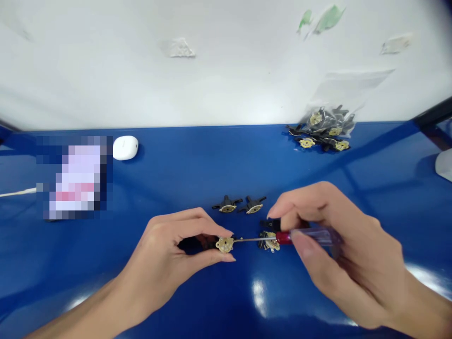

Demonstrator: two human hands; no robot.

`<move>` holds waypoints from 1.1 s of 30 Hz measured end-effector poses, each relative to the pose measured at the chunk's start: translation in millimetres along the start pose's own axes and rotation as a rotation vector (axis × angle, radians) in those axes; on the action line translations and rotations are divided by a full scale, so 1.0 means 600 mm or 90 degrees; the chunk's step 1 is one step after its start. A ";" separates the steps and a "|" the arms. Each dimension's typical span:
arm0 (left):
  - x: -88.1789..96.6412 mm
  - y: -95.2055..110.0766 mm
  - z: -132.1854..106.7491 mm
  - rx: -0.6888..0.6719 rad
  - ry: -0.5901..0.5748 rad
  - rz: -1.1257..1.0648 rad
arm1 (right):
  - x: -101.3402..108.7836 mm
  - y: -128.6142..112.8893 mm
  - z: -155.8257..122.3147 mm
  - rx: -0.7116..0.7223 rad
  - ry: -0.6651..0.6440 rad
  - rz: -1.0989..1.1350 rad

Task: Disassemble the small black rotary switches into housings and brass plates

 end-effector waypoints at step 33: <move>0.000 0.008 0.003 0.010 0.000 -0.009 | 0.004 -0.002 -0.002 -0.063 -0.040 0.046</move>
Point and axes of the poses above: each hand's wrist, its own z-axis towards the middle knuckle, its own x-axis out of the back of the hand, y = z × x, the point moved 1 cm from there along z, towards the middle knuckle
